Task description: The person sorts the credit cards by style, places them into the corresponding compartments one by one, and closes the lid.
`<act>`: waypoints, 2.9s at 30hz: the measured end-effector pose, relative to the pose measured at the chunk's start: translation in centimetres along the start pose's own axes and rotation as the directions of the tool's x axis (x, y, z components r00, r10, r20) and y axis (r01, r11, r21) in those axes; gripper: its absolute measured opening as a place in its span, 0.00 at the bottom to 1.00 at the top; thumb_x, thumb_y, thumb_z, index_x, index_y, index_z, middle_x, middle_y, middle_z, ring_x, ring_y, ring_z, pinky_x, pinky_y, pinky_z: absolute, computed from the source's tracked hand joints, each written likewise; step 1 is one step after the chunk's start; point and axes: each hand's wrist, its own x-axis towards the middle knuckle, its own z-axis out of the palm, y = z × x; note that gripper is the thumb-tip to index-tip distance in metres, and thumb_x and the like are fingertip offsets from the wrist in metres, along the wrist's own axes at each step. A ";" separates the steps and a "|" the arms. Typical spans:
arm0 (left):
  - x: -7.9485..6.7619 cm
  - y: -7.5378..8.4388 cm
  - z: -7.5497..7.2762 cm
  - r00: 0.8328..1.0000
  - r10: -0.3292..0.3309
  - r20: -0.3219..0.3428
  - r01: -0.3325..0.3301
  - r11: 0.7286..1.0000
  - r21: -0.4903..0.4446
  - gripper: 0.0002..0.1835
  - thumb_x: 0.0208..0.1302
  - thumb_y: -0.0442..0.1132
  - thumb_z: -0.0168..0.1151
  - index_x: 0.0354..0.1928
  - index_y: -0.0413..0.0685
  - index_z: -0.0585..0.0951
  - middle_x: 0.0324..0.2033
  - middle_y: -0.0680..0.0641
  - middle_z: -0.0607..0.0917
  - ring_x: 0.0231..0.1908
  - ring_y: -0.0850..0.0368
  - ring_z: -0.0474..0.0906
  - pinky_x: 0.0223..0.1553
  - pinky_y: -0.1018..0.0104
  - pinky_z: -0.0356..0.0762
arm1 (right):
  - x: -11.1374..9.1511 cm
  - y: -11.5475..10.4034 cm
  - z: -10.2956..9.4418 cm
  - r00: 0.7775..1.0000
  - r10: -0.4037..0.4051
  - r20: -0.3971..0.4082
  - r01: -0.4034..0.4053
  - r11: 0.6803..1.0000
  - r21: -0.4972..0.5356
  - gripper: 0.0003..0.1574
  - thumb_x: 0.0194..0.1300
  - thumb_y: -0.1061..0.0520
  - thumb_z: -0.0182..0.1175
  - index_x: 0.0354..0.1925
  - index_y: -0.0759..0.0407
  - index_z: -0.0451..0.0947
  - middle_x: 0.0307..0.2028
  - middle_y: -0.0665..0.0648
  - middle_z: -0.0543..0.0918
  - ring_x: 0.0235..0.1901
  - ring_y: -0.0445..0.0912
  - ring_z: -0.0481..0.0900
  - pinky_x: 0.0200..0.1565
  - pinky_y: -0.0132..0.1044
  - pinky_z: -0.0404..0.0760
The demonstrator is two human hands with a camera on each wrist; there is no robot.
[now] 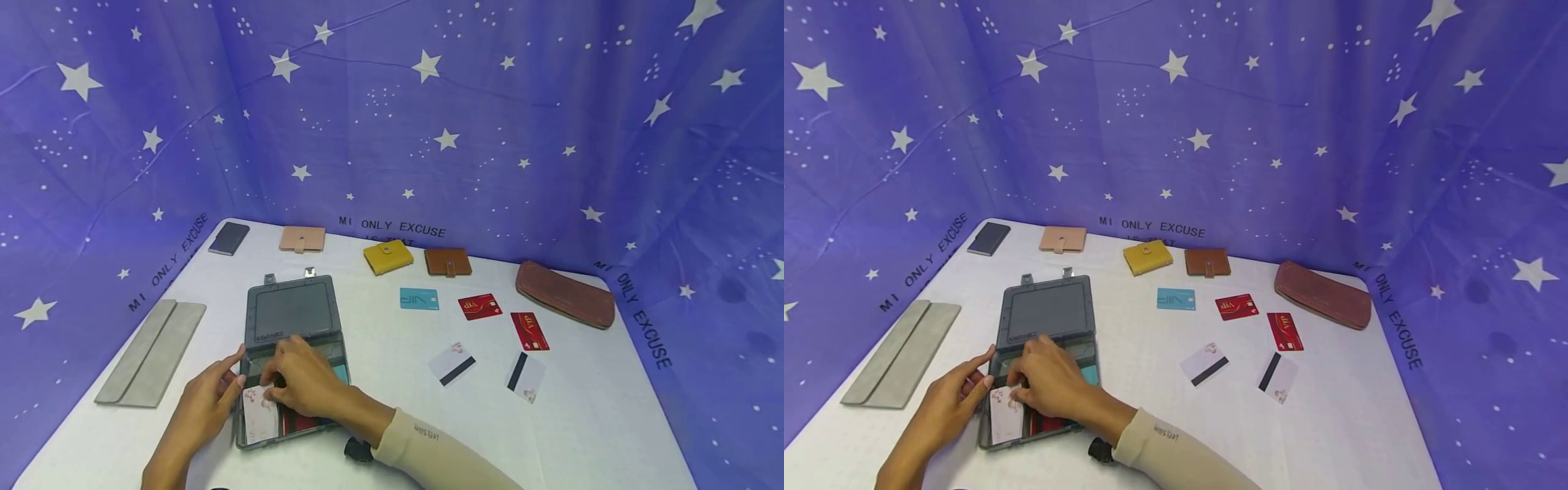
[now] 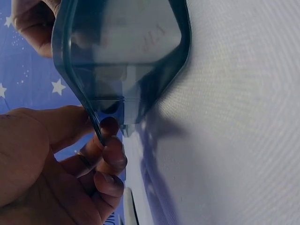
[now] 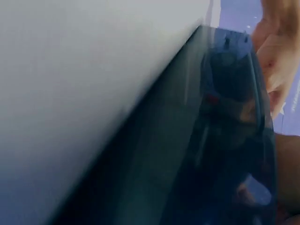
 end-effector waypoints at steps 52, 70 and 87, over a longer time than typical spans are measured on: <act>-0.3 -0.6 -0.4 0.999 0.013 0.038 -0.011 0.998 -0.063 0.32 0.65 0.39 0.67 0.70 0.44 0.70 0.37 0.50 0.79 0.27 0.71 0.70 0.26 0.71 0.72 | -6.4 10.6 -8.8 0.953 0.302 -0.012 -0.234 0.763 0.603 0.20 0.64 0.61 0.67 0.53 0.46 0.78 0.28 0.53 0.82 0.23 0.59 0.80 0.24 0.37 0.79; -0.3 -0.3 -1.1 0.985 -0.034 0.171 0.044 0.998 -0.051 0.40 0.62 0.43 0.69 0.75 0.48 0.64 0.44 0.46 0.80 0.31 0.68 0.70 0.31 0.71 0.72 | -7.3 6.1 -3.9 0.963 0.201 -0.179 -0.214 0.975 -0.056 0.14 0.55 0.48 0.75 0.42 0.42 0.86 0.30 0.44 0.77 0.33 0.37 0.74 0.27 0.24 0.67; -0.4 -0.3 -1.1 0.984 -0.045 0.174 0.055 0.997 -0.051 0.40 0.62 0.44 0.69 0.75 0.49 0.64 0.44 0.46 0.81 0.30 0.68 0.70 0.31 0.71 0.72 | -10.9 11.3 -8.0 0.973 0.222 0.057 -0.229 0.953 0.197 0.27 0.54 0.47 0.77 0.52 0.45 0.83 0.41 0.50 0.82 0.40 0.46 0.77 0.42 0.36 0.72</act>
